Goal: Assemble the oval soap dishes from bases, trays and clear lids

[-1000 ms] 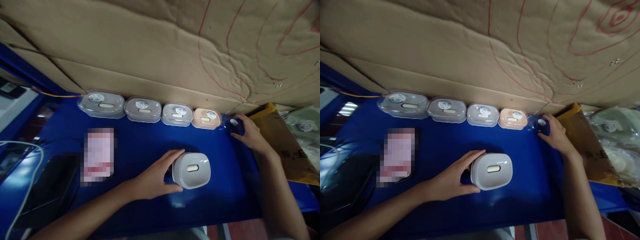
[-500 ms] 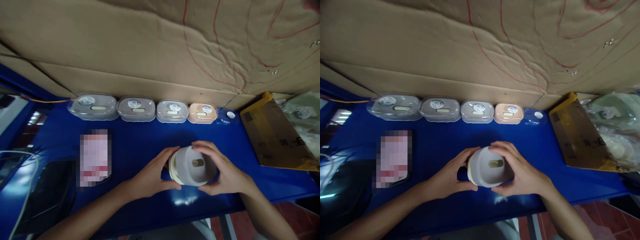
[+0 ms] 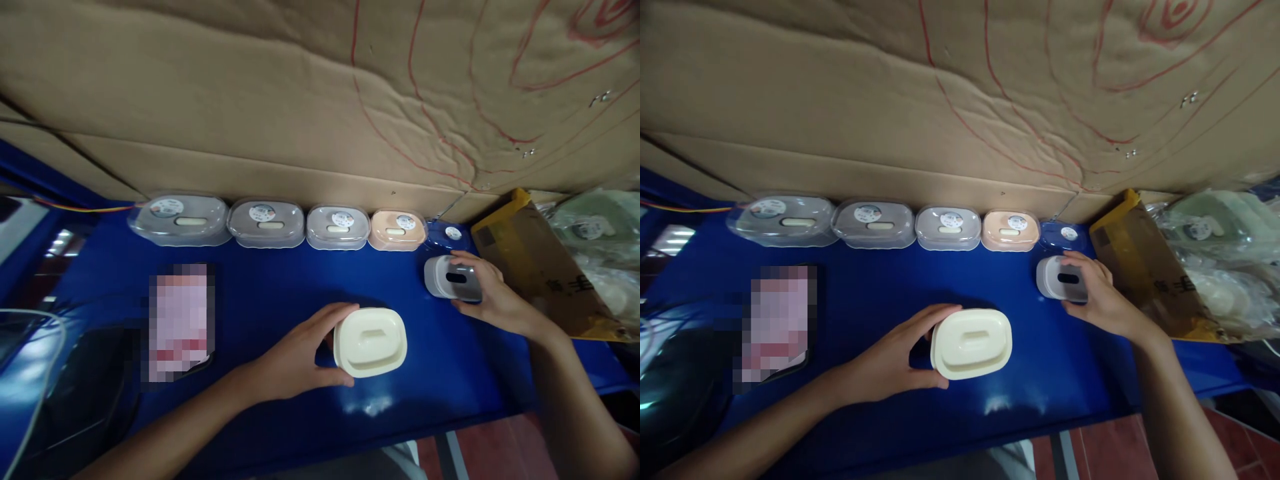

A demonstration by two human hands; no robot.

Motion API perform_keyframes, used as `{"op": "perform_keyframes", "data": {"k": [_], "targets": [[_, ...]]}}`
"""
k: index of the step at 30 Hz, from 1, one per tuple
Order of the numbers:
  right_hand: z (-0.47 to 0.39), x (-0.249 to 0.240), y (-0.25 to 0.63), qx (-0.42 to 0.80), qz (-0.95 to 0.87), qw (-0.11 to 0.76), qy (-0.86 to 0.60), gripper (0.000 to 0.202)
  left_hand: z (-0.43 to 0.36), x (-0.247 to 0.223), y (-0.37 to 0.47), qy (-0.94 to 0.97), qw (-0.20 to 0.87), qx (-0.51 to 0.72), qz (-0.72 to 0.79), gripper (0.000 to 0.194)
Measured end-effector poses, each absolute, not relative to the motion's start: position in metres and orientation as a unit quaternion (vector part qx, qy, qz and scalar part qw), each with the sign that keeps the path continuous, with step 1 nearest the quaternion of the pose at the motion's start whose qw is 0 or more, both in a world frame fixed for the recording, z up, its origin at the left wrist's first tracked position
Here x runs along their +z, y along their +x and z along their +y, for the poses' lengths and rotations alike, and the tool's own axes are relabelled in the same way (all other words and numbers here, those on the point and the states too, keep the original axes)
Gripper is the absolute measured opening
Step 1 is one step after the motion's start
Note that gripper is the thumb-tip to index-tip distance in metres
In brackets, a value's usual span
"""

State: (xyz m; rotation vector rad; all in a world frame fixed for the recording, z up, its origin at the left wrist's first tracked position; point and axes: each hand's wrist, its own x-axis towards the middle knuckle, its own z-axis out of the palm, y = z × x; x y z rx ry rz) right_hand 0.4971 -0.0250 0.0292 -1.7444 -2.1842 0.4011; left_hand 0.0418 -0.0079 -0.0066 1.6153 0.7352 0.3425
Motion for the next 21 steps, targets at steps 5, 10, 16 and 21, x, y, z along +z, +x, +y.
{"op": "perform_keyframes", "data": {"k": [5, 10, 16, 21], "targets": [[-0.028, 0.037, 0.485, 0.149, -0.755, 0.140, -0.623, 0.078, -0.006, -0.005, 0.040, 0.715, 0.615, 0.123, 0.308, 0.109], [-0.078, 0.064, 0.398, 0.222, -0.795, 0.177, -0.536, 0.095, -0.009, -0.004, 0.039, 0.720, 0.616, 0.137, 0.290, 0.111], [-0.112, 0.038, 0.309, 0.233, -0.857, 0.097, -0.449, 0.114, -0.021, -0.005, 0.045, 0.756, 0.595, 0.118, 0.247, 0.112], [-0.118, 0.038, 0.345, 0.237, -0.830, 0.094, -0.495, 0.102, -0.027, -0.005, 0.043, 0.782, 0.567, 0.084, 0.245, 0.116]]}}
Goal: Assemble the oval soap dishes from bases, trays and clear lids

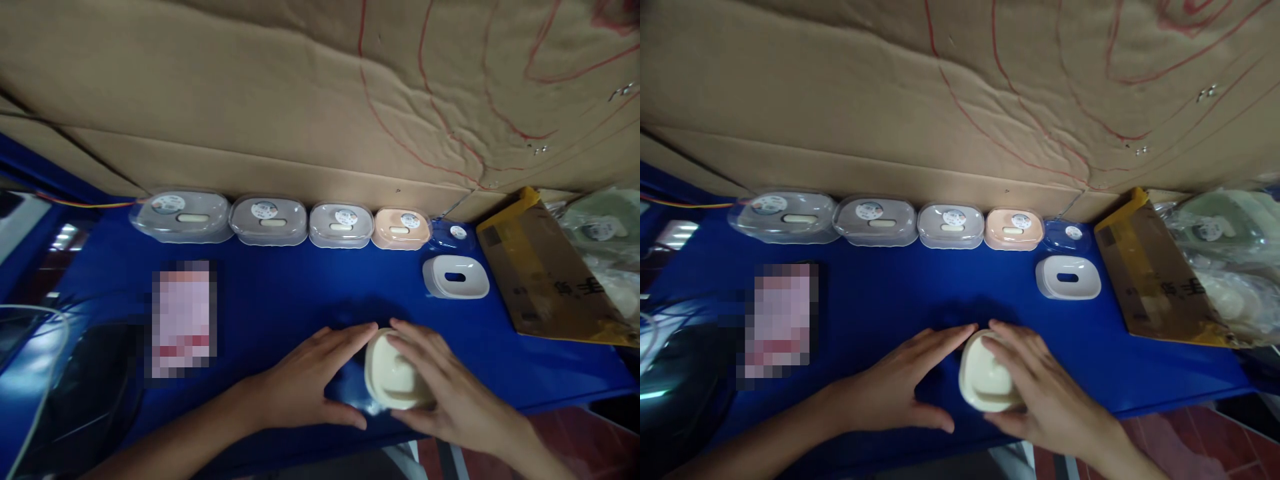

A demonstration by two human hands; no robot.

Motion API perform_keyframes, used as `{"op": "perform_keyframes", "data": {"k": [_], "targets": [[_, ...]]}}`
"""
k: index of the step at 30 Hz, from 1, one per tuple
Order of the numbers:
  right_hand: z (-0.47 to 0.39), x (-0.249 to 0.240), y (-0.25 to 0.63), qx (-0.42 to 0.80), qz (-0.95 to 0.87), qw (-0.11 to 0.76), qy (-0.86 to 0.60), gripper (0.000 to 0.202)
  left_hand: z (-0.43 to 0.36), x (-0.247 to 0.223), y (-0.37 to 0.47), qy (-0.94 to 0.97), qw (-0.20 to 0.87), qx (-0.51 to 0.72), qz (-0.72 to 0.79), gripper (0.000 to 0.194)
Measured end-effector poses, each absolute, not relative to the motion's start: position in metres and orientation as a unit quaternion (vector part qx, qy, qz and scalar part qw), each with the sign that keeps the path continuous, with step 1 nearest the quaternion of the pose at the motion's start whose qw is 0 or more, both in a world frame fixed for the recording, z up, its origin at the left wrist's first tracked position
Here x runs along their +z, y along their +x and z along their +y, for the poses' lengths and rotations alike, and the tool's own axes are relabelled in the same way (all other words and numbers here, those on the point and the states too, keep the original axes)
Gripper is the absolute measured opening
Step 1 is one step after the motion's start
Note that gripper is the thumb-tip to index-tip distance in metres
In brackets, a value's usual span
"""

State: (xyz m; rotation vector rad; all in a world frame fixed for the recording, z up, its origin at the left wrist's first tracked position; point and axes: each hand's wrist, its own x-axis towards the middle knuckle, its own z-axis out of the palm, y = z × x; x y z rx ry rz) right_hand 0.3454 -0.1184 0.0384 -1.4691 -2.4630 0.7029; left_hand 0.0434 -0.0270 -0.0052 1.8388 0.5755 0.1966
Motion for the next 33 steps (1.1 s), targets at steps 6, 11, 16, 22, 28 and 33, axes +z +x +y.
{"op": "perform_keyframes", "data": {"k": [6, 11, 16, 22, 28, 33], "targets": [[-0.143, 0.036, 0.446, 0.229, -0.759, 0.103, -0.600, 0.080, -0.027, -0.006, 0.039, 0.798, 0.534, 0.101, 0.260, 0.082], [-0.152, 0.020, 0.475, 0.216, -0.737, 0.099, -0.633, 0.073, -0.023, -0.005, 0.044, 0.799, 0.535, 0.110, 0.252, 0.066], [-0.149, 0.017, 0.470, 0.205, -0.745, 0.085, -0.629, 0.076, -0.021, 0.000, 0.044, 0.765, 0.573, 0.147, 0.257, 0.056], [-0.162, 0.015, 0.488, 0.183, -0.710, 0.144, -0.664, 0.079, -0.018, -0.001, 0.046, 0.753, 0.562, 0.232, 0.250, 0.040], [-0.146, -0.006, 0.448, 0.100, -0.725, 0.179, -0.658, 0.056, 0.000, -0.001, 0.040, 0.702, 0.510, 0.361, 0.341, 0.020], [-0.110, -0.010, 0.343, 0.090, -0.799, 0.174, -0.569, 0.048, -0.008, -0.005, 0.037, 0.787, 0.470, 0.283, 0.282, 0.073]]}}
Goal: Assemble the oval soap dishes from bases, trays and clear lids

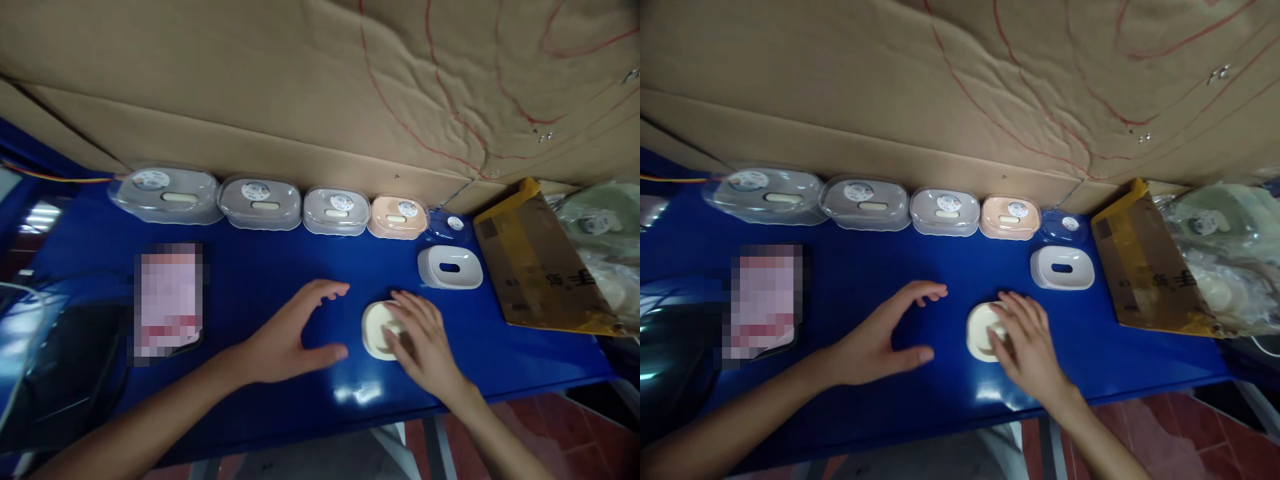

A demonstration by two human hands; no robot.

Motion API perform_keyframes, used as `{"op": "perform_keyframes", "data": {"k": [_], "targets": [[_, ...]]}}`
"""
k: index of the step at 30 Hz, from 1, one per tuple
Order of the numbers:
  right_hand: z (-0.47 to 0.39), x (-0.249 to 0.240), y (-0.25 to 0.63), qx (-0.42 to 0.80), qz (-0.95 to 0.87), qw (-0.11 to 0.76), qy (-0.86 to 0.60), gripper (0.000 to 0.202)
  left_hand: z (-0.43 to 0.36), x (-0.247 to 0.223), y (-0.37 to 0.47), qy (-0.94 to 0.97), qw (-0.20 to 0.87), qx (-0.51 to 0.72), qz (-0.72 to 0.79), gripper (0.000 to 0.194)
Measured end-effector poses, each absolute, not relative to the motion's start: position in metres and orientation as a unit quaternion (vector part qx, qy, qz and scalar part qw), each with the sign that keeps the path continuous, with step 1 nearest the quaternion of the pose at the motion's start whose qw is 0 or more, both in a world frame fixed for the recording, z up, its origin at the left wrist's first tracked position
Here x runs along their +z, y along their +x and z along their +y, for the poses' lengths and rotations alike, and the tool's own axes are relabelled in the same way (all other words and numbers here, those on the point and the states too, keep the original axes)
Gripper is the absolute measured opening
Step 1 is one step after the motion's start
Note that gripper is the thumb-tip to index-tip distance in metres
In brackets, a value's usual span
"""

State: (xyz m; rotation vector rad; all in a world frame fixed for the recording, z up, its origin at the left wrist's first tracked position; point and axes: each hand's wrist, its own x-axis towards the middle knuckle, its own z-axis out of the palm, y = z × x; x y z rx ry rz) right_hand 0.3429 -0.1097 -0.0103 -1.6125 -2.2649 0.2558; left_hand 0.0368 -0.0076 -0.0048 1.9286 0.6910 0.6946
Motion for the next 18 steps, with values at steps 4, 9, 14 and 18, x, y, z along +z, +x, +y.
{"op": "perform_keyframes", "data": {"k": [4, 9, 14, 18], "targets": [[-0.097, -0.005, 0.276, 0.139, -0.802, 0.188, -0.550, 0.048, -0.021, -0.012, 0.040, 0.876, 0.368, 0.179, 0.255, 0.115], [-0.083, 0.012, 0.299, 0.188, -0.825, 0.233, -0.479, 0.062, -0.014, -0.013, 0.037, 0.891, 0.300, 0.146, 0.307, 0.108], [-0.066, 0.029, 0.420, 0.050, -0.769, 0.187, -0.609, 0.073, -0.007, -0.011, 0.036, 0.893, 0.293, 0.139, 0.313, 0.107], [-0.070, 0.021, 0.497, 0.037, -0.728, 0.154, -0.666, 0.093, -0.007, -0.014, 0.037, 0.893, 0.293, 0.147, 0.308, 0.108]]}}
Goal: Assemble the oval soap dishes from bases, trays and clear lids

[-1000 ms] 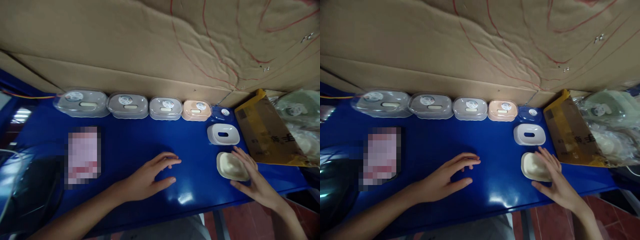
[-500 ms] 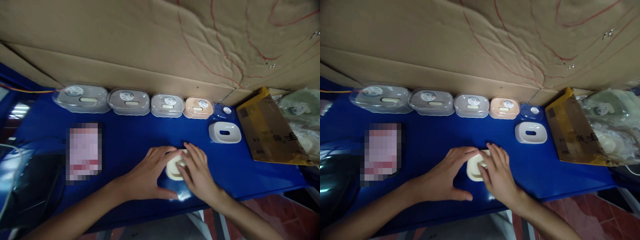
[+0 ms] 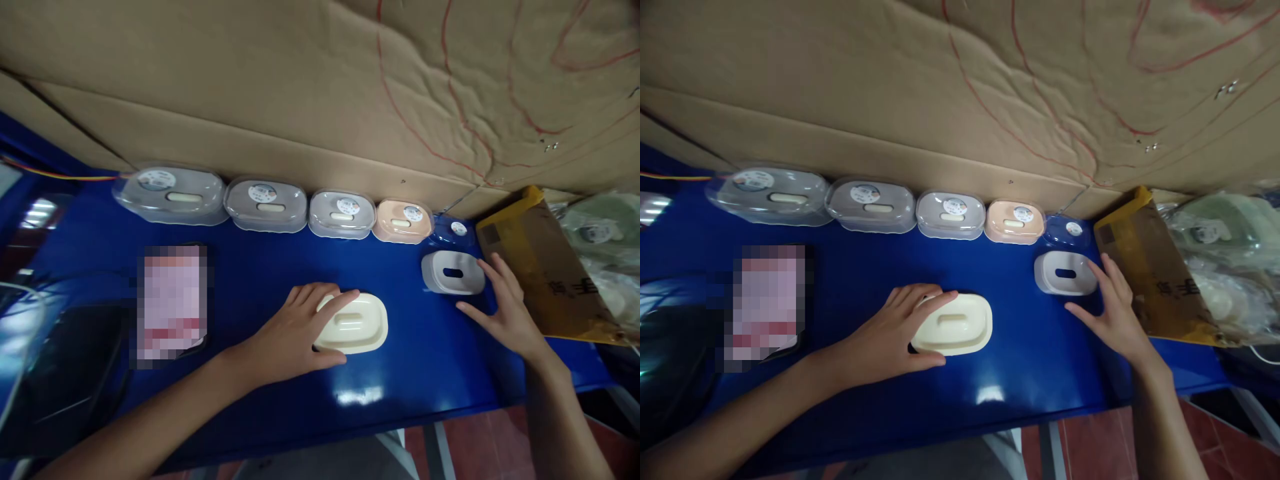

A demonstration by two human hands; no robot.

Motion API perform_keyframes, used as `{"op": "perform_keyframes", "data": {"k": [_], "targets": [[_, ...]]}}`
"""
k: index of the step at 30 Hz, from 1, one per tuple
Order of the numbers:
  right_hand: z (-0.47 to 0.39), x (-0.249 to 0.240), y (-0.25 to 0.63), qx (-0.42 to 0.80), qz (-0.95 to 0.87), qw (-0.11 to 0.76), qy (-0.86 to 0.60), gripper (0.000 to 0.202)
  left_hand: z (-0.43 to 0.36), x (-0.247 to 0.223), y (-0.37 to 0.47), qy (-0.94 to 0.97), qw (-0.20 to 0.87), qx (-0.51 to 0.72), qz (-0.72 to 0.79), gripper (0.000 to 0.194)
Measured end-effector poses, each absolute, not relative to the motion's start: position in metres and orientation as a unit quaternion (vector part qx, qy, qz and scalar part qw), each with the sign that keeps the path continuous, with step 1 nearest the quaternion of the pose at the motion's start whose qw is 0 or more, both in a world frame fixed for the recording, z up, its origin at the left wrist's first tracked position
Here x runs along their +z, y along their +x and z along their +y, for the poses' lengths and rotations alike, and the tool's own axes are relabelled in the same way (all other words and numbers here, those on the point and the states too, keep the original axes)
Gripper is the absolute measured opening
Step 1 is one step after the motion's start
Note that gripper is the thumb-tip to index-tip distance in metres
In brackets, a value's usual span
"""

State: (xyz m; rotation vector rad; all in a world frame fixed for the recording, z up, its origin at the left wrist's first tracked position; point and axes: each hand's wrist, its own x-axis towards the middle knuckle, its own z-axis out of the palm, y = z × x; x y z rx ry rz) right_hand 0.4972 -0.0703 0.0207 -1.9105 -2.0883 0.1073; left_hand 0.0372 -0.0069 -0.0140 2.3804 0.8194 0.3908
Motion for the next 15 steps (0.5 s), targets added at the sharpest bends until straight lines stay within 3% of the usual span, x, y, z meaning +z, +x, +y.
{"op": "perform_keyframes", "data": {"k": [5, 8, 15], "targets": [[-0.082, 0.003, 0.500, 0.043, -0.722, 0.131, -0.678, 0.086, -0.005, -0.018, 0.036, 0.898, 0.285, 0.151, 0.298, 0.112], [-0.075, -0.003, 0.476, 0.052, -0.715, 0.152, -0.680, 0.092, -0.005, -0.019, 0.036, 0.901, 0.279, 0.151, 0.297, 0.109], [-0.055, 0.005, 0.420, 0.124, -0.749, 0.273, -0.590, 0.073, -0.005, -0.020, 0.038, 0.889, 0.301, 0.169, 0.300, 0.115]]}}
